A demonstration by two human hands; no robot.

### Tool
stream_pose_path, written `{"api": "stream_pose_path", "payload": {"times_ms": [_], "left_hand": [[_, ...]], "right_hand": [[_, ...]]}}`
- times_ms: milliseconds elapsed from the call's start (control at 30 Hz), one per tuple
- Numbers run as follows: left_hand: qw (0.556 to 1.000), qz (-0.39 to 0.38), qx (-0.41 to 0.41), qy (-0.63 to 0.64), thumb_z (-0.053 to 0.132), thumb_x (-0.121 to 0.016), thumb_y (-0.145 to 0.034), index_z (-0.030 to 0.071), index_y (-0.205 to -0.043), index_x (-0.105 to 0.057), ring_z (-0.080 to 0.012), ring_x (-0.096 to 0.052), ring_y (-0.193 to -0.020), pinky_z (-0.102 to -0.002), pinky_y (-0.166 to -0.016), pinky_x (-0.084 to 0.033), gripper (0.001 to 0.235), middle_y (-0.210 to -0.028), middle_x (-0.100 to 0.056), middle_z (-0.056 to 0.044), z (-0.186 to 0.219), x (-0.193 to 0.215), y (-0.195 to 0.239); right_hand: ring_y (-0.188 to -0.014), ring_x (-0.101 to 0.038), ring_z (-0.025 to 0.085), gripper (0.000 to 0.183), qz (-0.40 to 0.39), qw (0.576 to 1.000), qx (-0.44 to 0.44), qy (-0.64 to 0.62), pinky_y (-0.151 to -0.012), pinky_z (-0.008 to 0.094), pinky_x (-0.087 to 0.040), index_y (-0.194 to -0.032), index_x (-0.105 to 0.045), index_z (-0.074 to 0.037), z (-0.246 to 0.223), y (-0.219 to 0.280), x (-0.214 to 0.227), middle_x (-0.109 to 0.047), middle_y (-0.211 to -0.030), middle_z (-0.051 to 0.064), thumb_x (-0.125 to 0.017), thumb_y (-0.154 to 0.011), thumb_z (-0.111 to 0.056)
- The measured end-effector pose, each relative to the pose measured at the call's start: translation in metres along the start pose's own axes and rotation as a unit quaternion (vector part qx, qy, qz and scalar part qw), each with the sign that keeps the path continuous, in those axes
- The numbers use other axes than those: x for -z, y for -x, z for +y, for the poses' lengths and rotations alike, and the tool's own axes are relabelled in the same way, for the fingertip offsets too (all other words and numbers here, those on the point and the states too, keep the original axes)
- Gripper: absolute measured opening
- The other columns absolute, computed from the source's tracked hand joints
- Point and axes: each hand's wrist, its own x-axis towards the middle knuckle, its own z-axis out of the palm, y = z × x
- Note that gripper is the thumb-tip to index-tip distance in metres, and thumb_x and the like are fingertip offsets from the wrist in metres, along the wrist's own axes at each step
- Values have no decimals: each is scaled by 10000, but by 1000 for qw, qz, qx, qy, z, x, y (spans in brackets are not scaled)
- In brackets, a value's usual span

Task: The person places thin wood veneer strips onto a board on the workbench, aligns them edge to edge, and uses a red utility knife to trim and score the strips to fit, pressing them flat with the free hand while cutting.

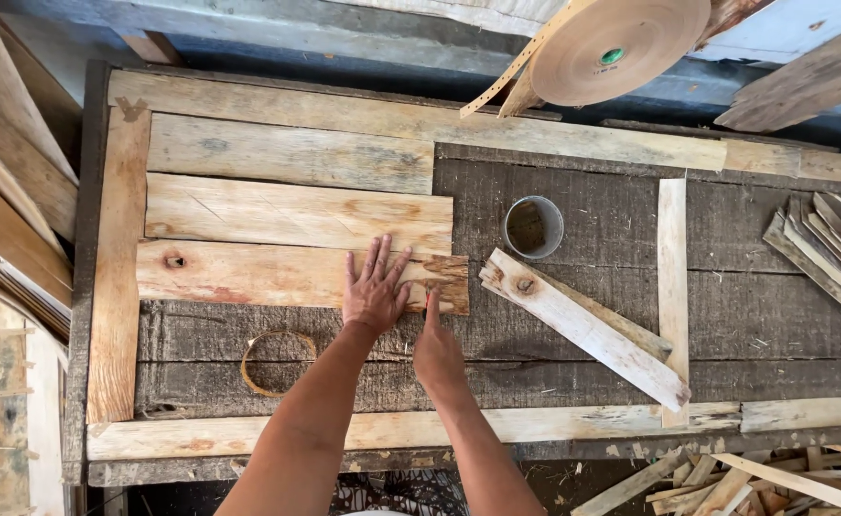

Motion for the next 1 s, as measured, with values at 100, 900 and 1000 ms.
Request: {"api": "stream_pose_path", "payload": {"times_ms": [100,900,1000], "left_hand": [[1000,29,-2,4,564,-194,-1044,376,-1648,-87,-235,-10,-1583,-603,-1238,-12,642,-1731,1,-44,0,-5,0],[1000,5,-5,2,590,-127,-1040,384,-1643,-70,-234,-5,-1583,-593,-1237,17,640,-1730,3,-35,-2,-2,-1],[1000,12,-4,0,588,-128,-1040,389,-1640,-75,-229,-6,-1585,-593,-1238,20,634,-1733,-3,-34,-2,-3,-1]], "right_hand": [[-527,-629,259,831,-35,998,-41,-12,-469,412,-543,-1661,85,-141,-17,24,17,-674,-709,129,-441,-1021,-74],[-664,-729,278,751,138,986,97,-9,-506,369,-568,-1669,19,-129,43,-50,-37,-763,-930,184,-454,-1089,-205],[-643,-737,286,747,122,990,77,-14,-476,379,-581,-1652,21,-126,37,-53,-33,-748,-913,173,-449,-1080,-227]]}}
